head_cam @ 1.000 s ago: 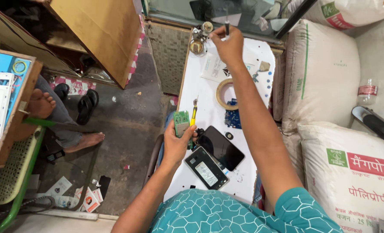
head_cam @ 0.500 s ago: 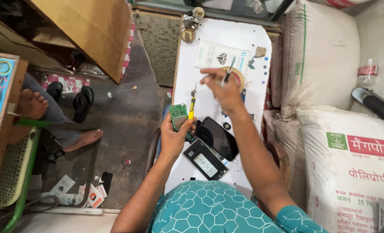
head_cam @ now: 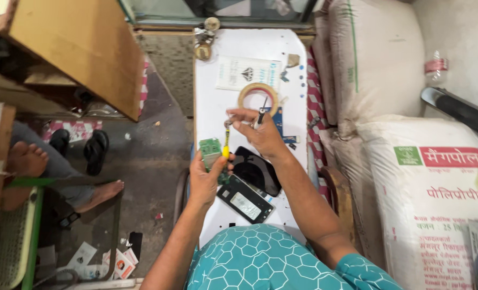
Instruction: The person sits at a small workbench and repairs a mobile phone. They remove the back cover and battery, handle the phone frame and internal boards, peel and apply tape, use a screwdriver on a circuit board, and place parts on the bench.
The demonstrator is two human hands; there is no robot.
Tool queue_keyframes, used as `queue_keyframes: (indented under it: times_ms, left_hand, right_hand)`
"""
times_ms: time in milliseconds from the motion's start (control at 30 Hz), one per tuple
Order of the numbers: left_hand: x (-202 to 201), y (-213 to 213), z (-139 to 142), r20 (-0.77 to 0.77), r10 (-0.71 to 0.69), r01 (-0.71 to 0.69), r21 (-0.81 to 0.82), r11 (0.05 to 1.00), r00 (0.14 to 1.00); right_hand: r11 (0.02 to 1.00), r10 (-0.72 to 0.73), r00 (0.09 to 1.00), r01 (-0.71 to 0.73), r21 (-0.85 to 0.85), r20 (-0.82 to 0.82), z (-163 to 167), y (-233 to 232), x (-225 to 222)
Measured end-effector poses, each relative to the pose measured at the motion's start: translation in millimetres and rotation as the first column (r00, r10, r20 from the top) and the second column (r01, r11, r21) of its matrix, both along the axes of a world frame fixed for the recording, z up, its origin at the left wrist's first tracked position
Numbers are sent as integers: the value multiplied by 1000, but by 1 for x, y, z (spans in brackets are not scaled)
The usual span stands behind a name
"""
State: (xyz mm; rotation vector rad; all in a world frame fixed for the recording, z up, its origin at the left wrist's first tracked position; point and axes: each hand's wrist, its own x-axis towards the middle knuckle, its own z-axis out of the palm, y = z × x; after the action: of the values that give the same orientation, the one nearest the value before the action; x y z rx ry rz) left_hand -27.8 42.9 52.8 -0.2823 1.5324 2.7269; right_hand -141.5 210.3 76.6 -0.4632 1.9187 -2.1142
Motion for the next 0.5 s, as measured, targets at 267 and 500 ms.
queue_keyframes:
  times_ms: [267, 500]
  left_hand:
    - [-4, -30, -3, -59, 189, -196, -443, 875, 980]
    - [4, -33, -8, -17, 171, -159, -459, 874, 985]
  right_hand:
    - [514, -323, 740, 660, 548, -590, 32, 93, -93]
    - [423, -167, 717, 672, 608, -677, 14, 94, -102]
